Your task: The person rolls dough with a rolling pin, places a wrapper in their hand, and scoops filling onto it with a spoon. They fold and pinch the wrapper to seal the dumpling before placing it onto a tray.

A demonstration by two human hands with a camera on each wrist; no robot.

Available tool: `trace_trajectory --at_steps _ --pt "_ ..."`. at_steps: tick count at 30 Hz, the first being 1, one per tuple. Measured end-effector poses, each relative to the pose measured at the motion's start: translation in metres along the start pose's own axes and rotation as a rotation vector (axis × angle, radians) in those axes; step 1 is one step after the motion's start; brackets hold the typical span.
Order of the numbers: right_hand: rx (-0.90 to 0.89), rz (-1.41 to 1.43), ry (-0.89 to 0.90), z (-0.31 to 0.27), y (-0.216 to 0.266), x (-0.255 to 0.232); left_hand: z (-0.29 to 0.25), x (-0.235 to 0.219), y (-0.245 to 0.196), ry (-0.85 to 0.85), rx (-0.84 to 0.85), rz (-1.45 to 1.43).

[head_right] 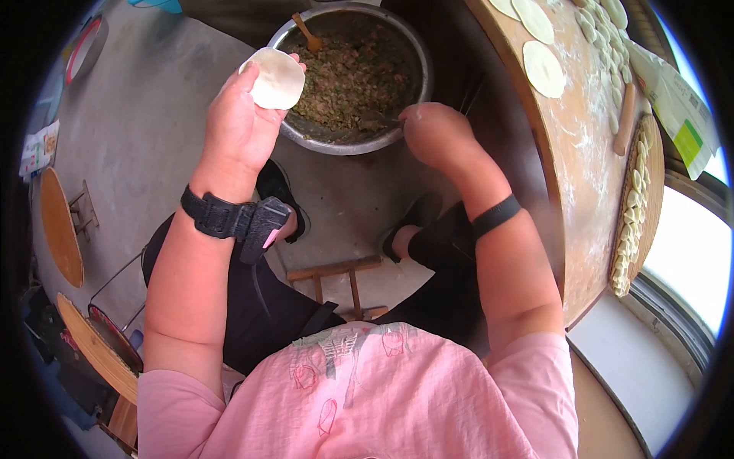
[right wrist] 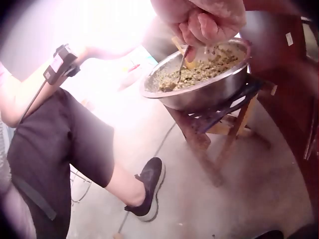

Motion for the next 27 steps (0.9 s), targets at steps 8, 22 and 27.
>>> trace_trajectory --at_steps 8,22,27 --pt "-0.039 0.378 0.175 0.011 0.030 0.029 0.001 -0.003 -0.002 -0.037 0.016 -0.027" --pt "-0.063 0.381 0.099 0.022 0.033 0.041 0.005 -0.014 -0.008 -0.048 0.058 -0.050" --pt "0.012 0.090 0.086 0.017 0.028 0.026 0.004 -0.017 -0.013 -0.072 0.076 -0.062"
Point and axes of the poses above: each hand's wrist, its own z-axis towards the middle knuckle, its own x-axis out of the palm, y = z × x, the point moved 7 cm from there along z, towards the middle knuckle, and after that the axes turned 13 degrees about z, right-handed, at the moved point
